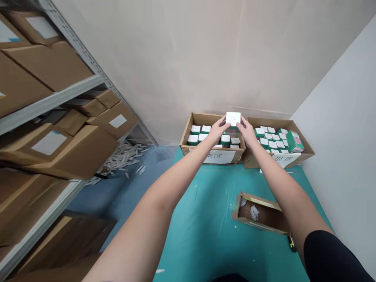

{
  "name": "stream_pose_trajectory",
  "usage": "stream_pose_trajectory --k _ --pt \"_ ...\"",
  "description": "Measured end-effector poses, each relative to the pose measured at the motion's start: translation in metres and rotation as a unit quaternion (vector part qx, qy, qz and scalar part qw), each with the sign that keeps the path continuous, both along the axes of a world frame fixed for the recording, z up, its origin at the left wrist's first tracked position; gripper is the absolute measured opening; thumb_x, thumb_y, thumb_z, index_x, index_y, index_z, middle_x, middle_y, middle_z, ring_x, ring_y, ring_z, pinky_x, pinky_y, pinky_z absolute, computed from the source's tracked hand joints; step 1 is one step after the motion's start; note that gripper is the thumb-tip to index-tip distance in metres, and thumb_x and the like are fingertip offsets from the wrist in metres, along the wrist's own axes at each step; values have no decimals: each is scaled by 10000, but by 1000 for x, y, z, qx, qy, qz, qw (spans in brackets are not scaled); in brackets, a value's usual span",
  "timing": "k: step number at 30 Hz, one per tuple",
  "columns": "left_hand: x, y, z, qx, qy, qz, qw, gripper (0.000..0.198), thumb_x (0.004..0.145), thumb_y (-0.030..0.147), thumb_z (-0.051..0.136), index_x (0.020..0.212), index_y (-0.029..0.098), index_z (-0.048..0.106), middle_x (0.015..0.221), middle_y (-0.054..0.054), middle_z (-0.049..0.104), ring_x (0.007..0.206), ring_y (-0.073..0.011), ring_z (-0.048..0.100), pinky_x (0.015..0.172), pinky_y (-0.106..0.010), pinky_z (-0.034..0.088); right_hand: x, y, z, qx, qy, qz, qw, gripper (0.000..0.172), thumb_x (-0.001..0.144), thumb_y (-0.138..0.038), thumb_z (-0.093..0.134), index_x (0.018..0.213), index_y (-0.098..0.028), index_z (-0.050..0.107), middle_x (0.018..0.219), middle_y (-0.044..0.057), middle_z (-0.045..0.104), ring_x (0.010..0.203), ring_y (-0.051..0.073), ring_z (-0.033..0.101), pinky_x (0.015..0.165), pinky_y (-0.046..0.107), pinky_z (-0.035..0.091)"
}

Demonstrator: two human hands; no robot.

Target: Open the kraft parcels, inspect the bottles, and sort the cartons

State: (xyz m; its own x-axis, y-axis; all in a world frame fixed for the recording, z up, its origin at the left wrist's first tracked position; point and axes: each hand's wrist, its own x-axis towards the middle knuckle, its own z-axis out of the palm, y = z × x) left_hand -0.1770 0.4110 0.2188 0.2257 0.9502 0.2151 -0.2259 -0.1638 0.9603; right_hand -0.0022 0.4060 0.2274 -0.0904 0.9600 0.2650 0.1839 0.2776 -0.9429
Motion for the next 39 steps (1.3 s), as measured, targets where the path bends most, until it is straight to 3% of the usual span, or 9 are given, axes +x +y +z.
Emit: stream_pose_trajectory --k 3,6,11,14,17,24,30,35,39 --pt "16 49 -14 -16 -3 4 1000 712 863 426 718 1516 251 496 1509 -101 566 1392 -321 510 1150 -481 415 12 54 -17 6 -8 -5 1000 747 917 -559 588 1576 -256 408 1518 84 559 1367 287 539 1137 495 447" --pt "28 80 -38 -52 16 14 998 701 871 449 711 1514 269 494 1499 -95 576 1391 -318 509 1137 -490 421 22 89 -41 4 -24 -17 1000 735 916 -576 576 1556 -241 444 1503 82 574 1368 276 537 1144 471 435" --pt "38 108 -80 -96 39 20 994 727 865 492 716 1518 281 477 1504 -92 571 1352 -306 536 1086 -481 464 31 119 -83 -27 -48 -27 998 688 928 -541 551 1535 -225 478 1481 77 594 1337 265 559 1142 456 432" --pt "45 118 -94 -107 36 21 993 690 899 471 686 1526 288 464 1503 -86 572 1357 -293 533 1074 -463 478 33 129 -99 -35 -67 -52 996 676 948 -511 511 1552 -216 446 1508 89 567 1352 255 542 1136 456 433" --pt "51 126 -99 -90 25 29 995 662 919 479 666 1520 275 477 1469 -93 601 1335 -300 555 1063 -469 494 33 136 -103 -25 -97 -71 992 651 977 -496 459 1565 -217 422 1493 94 581 1334 248 556 1123 452 441" --pt "49 127 -97 -65 52 28 996 642 950 498 631 1531 285 458 1486 -77 587 1358 -297 538 1065 -456 495 38 132 -88 48 -164 -55 984 592 1021 -532 403 1499 -203 520 1410 88 645 1303 275 580 1127 465 432" --pt "44 120 -96 -79 40 16 996 665 948 495 635 1542 262 447 1501 -94 571 1373 -314 525 1082 -482 482 35 120 -88 18 -152 -57 987 594 1017 -550 409 1523 -251 492 1396 75 656 1248 289 614 1087 484 468" --pt "50 128 -92 -78 42 21 996 643 954 491 625 1535 272 454 1481 -94 591 1339 -290 556 1088 -461 471 36 135 -92 12 -136 -66 988 606 1004 -528 424 1517 -215 499 1375 93 666 1234 273 619 1074 469 477" --pt "52 134 -99 -85 40 25 995 614 953 478 618 1516 276 478 1461 -90 607 1293 -275 589 1062 -436 487 38 144 -99 7 -143 -73 987 586 1005 -480 417 1526 -219 484 1398 93 651 1259 263 607 1087 468 465"
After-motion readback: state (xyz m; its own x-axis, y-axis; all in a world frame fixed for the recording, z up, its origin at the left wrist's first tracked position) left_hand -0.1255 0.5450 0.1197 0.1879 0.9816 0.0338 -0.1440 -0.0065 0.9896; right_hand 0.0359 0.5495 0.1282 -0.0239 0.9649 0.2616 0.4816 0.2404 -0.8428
